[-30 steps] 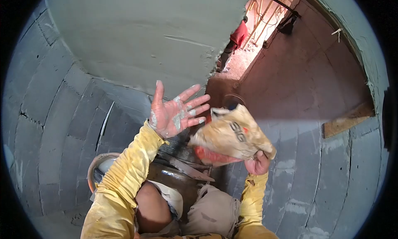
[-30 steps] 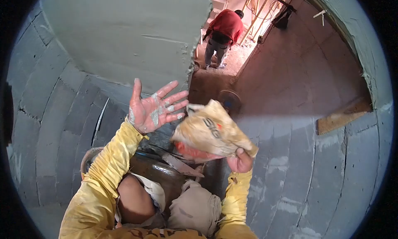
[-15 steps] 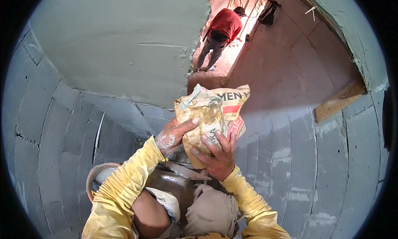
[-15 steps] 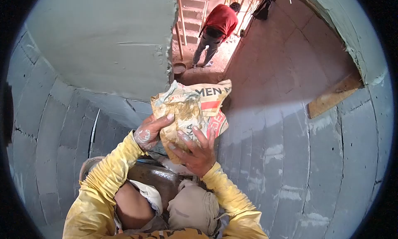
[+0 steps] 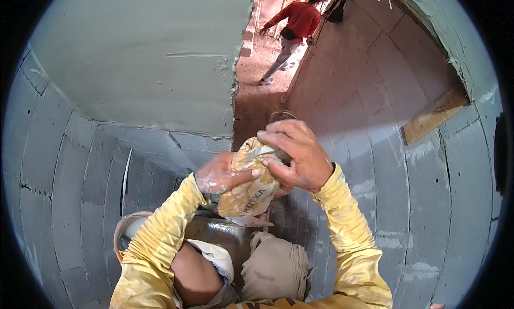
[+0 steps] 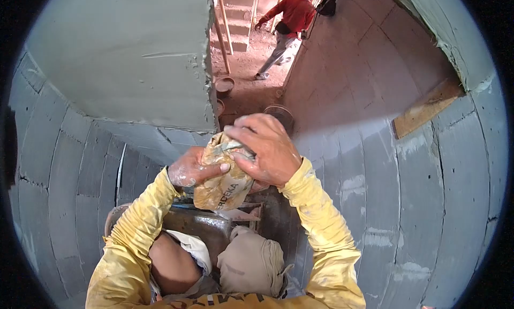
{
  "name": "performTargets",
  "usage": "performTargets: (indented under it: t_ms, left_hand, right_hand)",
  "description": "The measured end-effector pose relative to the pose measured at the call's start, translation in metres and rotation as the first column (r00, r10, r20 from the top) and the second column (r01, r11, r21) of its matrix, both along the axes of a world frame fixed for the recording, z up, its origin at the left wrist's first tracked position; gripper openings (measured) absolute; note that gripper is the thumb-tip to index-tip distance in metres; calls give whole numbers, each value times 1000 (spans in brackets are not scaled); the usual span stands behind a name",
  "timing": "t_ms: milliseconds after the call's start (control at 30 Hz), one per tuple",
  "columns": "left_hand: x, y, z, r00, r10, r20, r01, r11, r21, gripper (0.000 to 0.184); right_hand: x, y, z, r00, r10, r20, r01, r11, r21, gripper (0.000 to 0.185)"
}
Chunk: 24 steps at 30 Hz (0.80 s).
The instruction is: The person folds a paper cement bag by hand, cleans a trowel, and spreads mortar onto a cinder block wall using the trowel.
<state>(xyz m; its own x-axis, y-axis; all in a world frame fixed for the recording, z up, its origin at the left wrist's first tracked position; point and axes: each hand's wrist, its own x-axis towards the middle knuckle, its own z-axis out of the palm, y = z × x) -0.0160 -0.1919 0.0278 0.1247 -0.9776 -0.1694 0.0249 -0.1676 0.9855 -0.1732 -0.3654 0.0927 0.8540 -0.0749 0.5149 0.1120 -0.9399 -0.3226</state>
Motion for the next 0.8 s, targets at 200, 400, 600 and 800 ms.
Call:
performTargets:
  t_ms: [200,400,600,800]
  left_hand:
    - [1,3,14,984,-10,175,-4,997,82,42]
    - [-3,-3,-3,979,84,186,-82,996,-16,44]
    - [-5,-4,4,907,120,403,-176,979,104,43]
    - [-8,-10,-2,835,219,505,-295,952,75,37]
  right_hand:
    - [8,6,-20,998,25,-60,-27,999,-42,25]
    - [15,7,-35,999,-36,37,40,993,-115,17]
    - [26,16,-61,974,-195,116,198,980,-20,18]
    - [37,21,-86,938,-346,40,332,924,191,19]
